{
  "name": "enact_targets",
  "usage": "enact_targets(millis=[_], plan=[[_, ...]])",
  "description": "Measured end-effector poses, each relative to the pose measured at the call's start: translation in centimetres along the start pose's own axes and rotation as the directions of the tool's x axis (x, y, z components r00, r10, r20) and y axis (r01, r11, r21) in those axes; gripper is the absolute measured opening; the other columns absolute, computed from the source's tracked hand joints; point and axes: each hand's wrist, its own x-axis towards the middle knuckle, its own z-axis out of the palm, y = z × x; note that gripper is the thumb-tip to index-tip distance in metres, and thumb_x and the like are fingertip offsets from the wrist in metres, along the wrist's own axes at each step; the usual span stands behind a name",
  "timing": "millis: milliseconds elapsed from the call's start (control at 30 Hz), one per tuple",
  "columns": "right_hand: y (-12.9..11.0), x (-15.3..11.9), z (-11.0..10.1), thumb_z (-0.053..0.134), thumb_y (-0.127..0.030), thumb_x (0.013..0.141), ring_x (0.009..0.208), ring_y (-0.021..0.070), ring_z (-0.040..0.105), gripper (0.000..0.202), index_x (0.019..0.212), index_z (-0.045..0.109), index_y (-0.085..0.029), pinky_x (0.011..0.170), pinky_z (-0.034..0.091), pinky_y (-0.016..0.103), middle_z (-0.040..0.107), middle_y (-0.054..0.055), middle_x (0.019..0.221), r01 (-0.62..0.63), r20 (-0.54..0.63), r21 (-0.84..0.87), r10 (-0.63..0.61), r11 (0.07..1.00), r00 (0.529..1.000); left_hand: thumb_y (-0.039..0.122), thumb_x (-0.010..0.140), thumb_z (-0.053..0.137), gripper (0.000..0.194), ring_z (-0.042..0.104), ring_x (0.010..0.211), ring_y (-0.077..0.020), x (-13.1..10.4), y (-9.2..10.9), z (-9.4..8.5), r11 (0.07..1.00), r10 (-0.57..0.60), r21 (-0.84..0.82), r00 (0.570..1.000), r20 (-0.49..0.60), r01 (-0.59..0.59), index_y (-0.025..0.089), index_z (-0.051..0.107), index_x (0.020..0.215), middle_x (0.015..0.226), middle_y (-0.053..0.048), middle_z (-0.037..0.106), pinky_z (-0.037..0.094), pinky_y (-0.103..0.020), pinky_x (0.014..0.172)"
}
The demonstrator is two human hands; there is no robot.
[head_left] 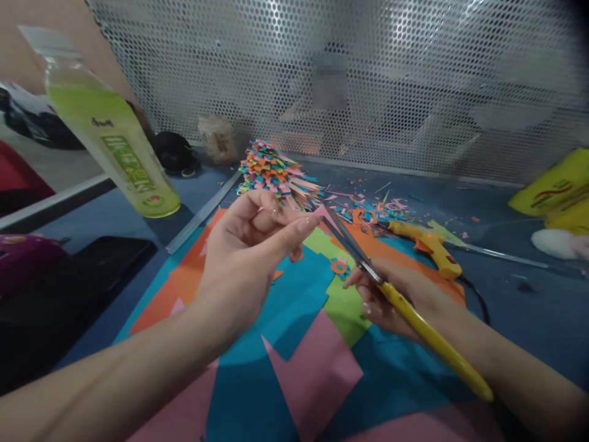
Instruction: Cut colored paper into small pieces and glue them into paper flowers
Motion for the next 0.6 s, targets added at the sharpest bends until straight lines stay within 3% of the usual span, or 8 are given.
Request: enact_targets(millis=[167,400,600], plan=[[-0.9,-0.4,0.0,0.066,-0.040,0.071,0.064,0.0115,0.048,0.028,0.085,0.055,-0.019,0.056,0.043,0.022,0.049,-0.001,0.073,0.004,0.012,0.012,-0.005,1.000,1.000,0.009,0.064,0.071,0.027,0.049,0.049,-0.0036,-0.1,-0.3,-0.2,1.000,0.002,0.023,1.000,0.030,-0.002,0.020,0.047,0.063,0.056,0.008,0.055,0.041,-0.015,0.044],[2.0,1.2,-1.1,0.060,-0.049,0.074,0.054,0.0109,0.044,0.029,0.079,0.056,-0.020,0.049,0.040,0.023,0.045,-0.002,0.061,-0.088,0.060,0.036,0.086,0.995,0.994,0.013,0.063,0.073,0.027,0.051,0.053,-0.0059,0.0,-0.2,-0.2,0.995,0.025,0.096,0.999,0.024,-0.028,0.020,0.047,0.061,0.056,0.007,0.053,0.040,-0.017,0.044],[1.7,1.2,-0.9,0.062,-0.048,0.071,0.055,0.0118,0.046,0.028,0.080,0.058,-0.021,0.050,0.041,0.024,0.050,-0.001,0.063,-0.037,0.033,0.049,0.036,0.998,0.999,0.016,0.062,0.074,0.029,0.051,0.051,-0.0065,0.1,-0.4,-0.3,0.989,0.033,0.141,0.999,0.017,-0.035,0.020,0.046,0.060,0.057,0.006,0.054,0.041,-0.019,0.044]])
